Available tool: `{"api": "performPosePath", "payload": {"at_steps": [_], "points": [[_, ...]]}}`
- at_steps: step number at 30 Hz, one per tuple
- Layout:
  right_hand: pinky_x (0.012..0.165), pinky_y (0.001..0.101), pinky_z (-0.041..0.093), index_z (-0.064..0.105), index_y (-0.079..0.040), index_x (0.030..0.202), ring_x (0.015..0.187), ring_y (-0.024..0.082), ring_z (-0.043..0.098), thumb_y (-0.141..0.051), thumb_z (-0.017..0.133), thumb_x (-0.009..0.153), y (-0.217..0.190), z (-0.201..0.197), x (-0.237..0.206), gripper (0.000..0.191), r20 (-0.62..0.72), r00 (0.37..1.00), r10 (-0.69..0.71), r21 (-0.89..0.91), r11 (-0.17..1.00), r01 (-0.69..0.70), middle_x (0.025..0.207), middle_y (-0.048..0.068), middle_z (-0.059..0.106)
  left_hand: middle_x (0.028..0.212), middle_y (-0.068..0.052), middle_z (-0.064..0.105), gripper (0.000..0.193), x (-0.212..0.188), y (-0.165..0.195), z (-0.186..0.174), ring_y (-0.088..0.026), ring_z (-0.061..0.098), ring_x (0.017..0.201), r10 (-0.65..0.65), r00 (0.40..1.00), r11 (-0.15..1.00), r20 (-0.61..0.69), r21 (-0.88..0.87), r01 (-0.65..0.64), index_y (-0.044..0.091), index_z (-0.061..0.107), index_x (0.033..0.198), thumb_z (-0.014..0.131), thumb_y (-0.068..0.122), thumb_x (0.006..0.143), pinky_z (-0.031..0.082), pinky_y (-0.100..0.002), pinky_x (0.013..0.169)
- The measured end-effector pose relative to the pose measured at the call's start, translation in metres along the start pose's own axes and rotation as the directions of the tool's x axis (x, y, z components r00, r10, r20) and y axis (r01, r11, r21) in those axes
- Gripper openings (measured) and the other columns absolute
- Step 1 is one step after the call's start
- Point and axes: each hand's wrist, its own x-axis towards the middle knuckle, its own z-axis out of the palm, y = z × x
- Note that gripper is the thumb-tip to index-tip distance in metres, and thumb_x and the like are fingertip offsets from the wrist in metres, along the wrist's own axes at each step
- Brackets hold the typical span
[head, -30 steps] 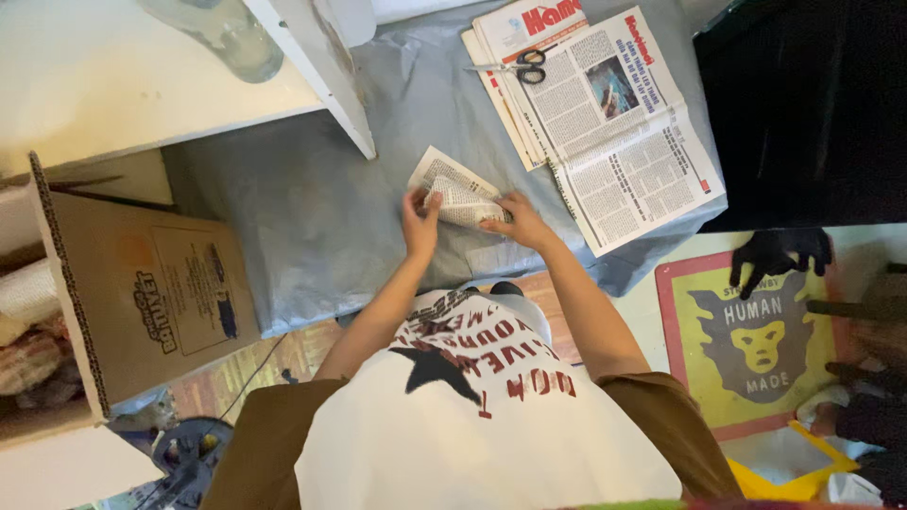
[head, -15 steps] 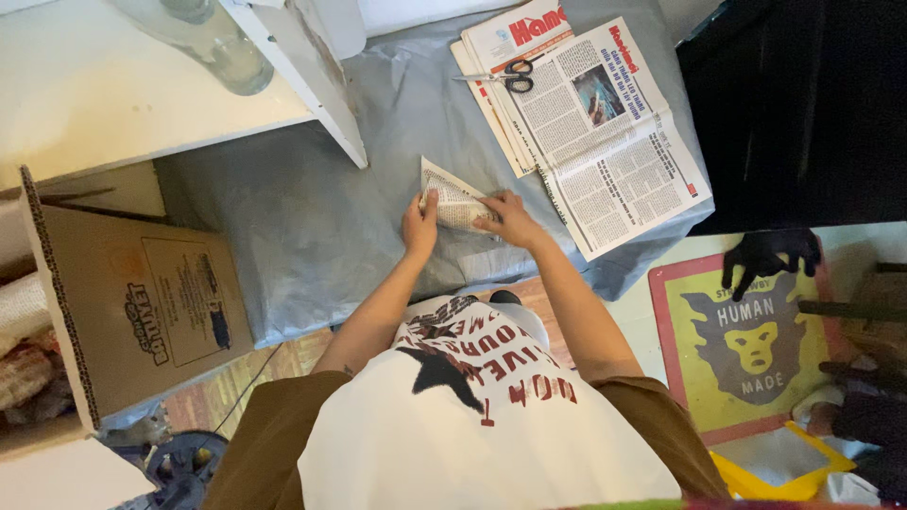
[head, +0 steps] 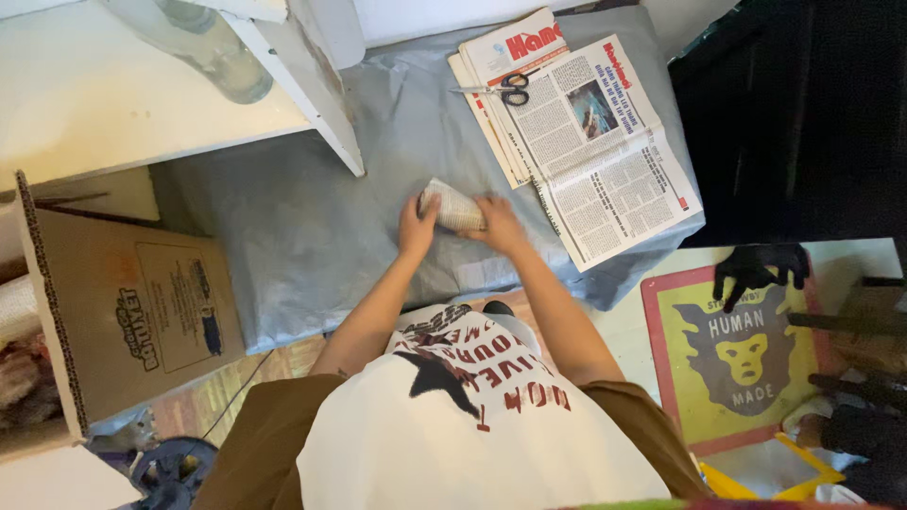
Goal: The person wraps clear glass tumblers in newspaper and places them into a cardboard box. They retrieve a tumbler, fold a newspaper sheet around it, and set the wrapped item in the box. This is repeated for multiple tumblers.
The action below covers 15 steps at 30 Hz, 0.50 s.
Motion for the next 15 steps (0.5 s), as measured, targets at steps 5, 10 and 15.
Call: {"api": "performPosePath", "payload": {"at_steps": [5, 10, 15], "points": [[0.101, 0.0588, 0.041, 0.054, -0.011, 0.136, 0.124, 0.043, 0.047, -0.056, 0.091, 0.066, -0.002, -0.013, 0.009, 0.091, 0.16, 0.985, 0.07, -0.108, 0.993, -0.053, 0.134, 0.021, 0.051, 0.085, -0.027, 0.071, 0.068, 0.007, 0.008, -0.001, -0.042, 0.07, 0.081, -0.229, 0.959, 0.968, 0.167, 0.139, 0.207, -0.004, 0.07, 0.094, 0.053, 0.061, 0.098, 0.052, -0.049, 0.078], [0.096, 0.0563, 0.047, 0.044, -0.007, 0.149, 0.121, 0.042, 0.052, -0.048, 0.09, 0.071, -0.024, -0.011, -0.004, 0.099, -0.001, 1.0, -0.003, -0.057, 0.998, 0.003, 0.134, 0.019, 0.054, 0.09, -0.029, 0.07, 0.071, 0.015, 0.012, -0.001, -0.049, 0.066, 0.089, -0.027, 0.989, 0.973, 0.143, 0.23, -0.007, -0.004, 0.07, 0.091, 0.043, 0.061, 0.105, 0.05, -0.055, 0.08], [0.09, 0.0526, 0.052, 0.046, -0.011, 0.146, 0.114, 0.039, 0.059, -0.032, 0.091, 0.061, -0.036, 0.001, -0.004, 0.098, -0.067, 0.982, 0.179, -0.26, 0.947, -0.19, 0.124, 0.016, 0.06, 0.1, -0.03, 0.07, 0.072, 0.04, 0.015, 0.004, -0.047, 0.066, 0.099, -0.104, 0.963, 0.942, 0.25, 0.336, 0.014, -0.003, 0.07, 0.102, 0.04, 0.062, 0.104, 0.049, -0.053, 0.091]]}}
